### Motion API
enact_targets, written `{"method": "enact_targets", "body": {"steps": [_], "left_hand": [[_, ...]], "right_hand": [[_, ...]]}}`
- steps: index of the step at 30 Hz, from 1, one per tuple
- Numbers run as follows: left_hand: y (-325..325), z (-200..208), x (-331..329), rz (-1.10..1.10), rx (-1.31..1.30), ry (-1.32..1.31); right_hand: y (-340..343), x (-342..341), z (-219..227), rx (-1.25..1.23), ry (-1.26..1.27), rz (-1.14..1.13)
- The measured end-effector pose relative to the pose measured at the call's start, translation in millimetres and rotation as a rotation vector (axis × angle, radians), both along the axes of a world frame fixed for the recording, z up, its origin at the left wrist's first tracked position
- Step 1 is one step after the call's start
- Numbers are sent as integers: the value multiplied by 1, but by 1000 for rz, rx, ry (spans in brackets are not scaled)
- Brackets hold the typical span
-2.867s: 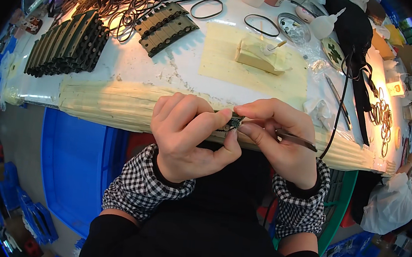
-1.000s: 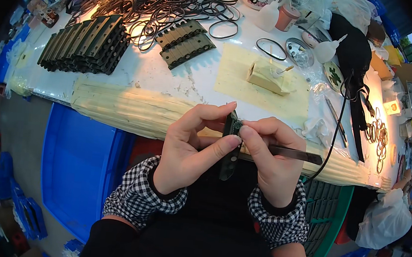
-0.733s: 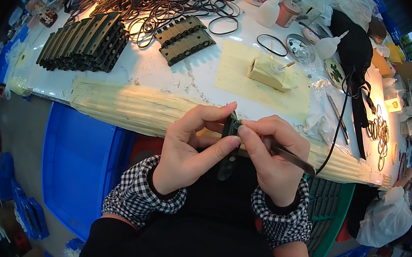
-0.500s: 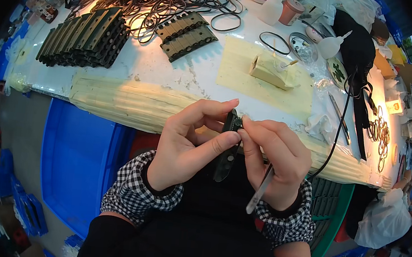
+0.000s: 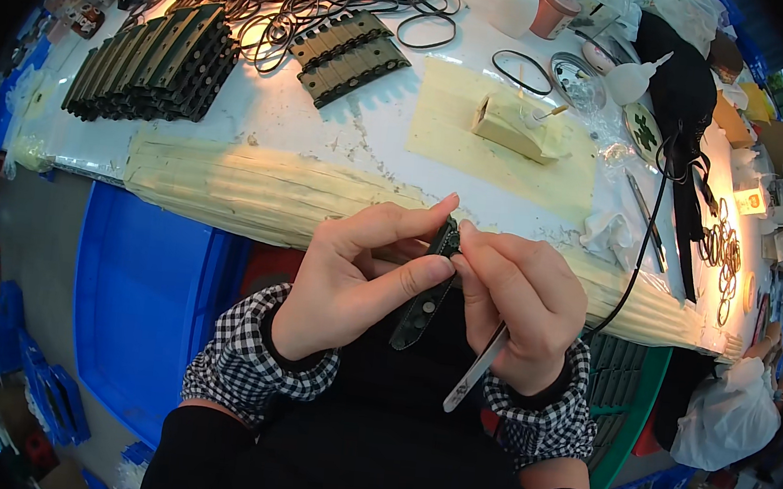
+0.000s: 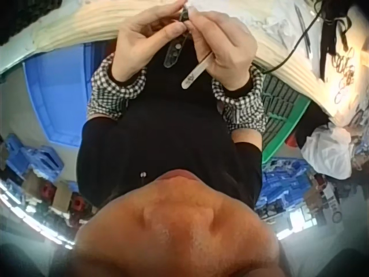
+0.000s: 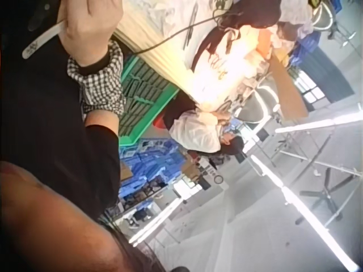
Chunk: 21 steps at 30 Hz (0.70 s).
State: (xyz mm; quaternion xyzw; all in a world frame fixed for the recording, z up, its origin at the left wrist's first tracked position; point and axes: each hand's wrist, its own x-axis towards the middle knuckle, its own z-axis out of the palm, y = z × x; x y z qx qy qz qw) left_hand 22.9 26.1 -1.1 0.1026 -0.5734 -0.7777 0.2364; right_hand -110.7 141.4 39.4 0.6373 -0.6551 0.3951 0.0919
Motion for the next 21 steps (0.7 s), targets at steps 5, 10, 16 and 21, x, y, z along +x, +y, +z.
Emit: {"method": "enact_targets", "body": {"steps": [5,10,16,21], "left_hand": [[-11,10,1,-57,-47,-12],[-13,16,4,-113,-22,-16],[-5,14,2,46,-318,-19],[-1,21,-5,405,-851,-5]], "right_hand": [[0,-11,-3,19,-158,62],[7,-12,13,361,-889,62],[1,-21,9,404,-988,237],[1,-15,7,396,-1024,214]]}}
